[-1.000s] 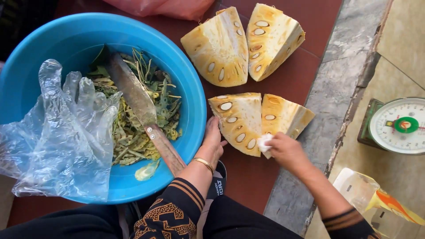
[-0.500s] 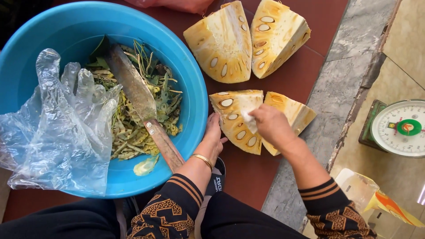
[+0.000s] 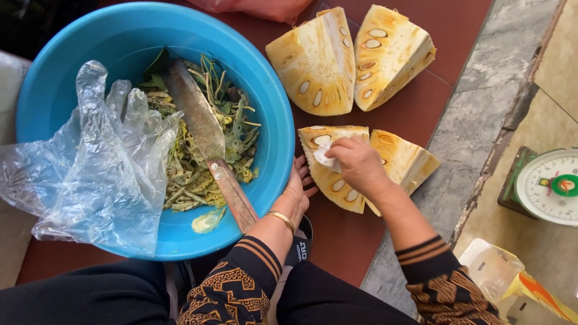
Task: The person is wiping sticky sap off several large wedges of cut jackfruit using a white cloth or paper.
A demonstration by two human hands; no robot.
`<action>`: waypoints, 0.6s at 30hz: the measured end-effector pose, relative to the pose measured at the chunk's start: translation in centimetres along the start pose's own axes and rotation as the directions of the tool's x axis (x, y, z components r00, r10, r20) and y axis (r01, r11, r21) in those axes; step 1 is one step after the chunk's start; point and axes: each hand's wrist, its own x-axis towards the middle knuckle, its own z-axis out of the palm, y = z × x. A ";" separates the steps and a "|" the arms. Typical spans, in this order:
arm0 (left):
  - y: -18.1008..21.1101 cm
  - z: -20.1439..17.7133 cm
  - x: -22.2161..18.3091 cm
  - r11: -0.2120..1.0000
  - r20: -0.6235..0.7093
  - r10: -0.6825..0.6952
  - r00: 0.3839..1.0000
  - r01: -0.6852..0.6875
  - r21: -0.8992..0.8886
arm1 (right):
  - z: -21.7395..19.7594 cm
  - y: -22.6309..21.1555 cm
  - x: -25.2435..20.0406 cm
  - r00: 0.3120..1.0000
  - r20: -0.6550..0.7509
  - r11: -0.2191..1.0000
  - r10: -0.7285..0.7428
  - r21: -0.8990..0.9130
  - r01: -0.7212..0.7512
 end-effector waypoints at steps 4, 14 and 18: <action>-0.6 -0.6 0.7 1.000 -0.013 0.004 1.000 -0.004 0.005 | 4.0 -0.5 -5.1 0.996 0.059 0.991 -0.061 -0.115 0.067; -0.2 -0.4 -0.9 0.998 0.006 -0.004 1.000 0.004 -0.058 | -1.5 -0.6 1.6 0.999 0.033 0.976 -0.038 0.218 0.029; -0.2 -1.2 -0.7 0.974 0.060 -0.019 0.998 0.032 -0.222 | 2.0 -3.5 7.9 0.973 0.118 0.929 -0.197 -0.294 0.224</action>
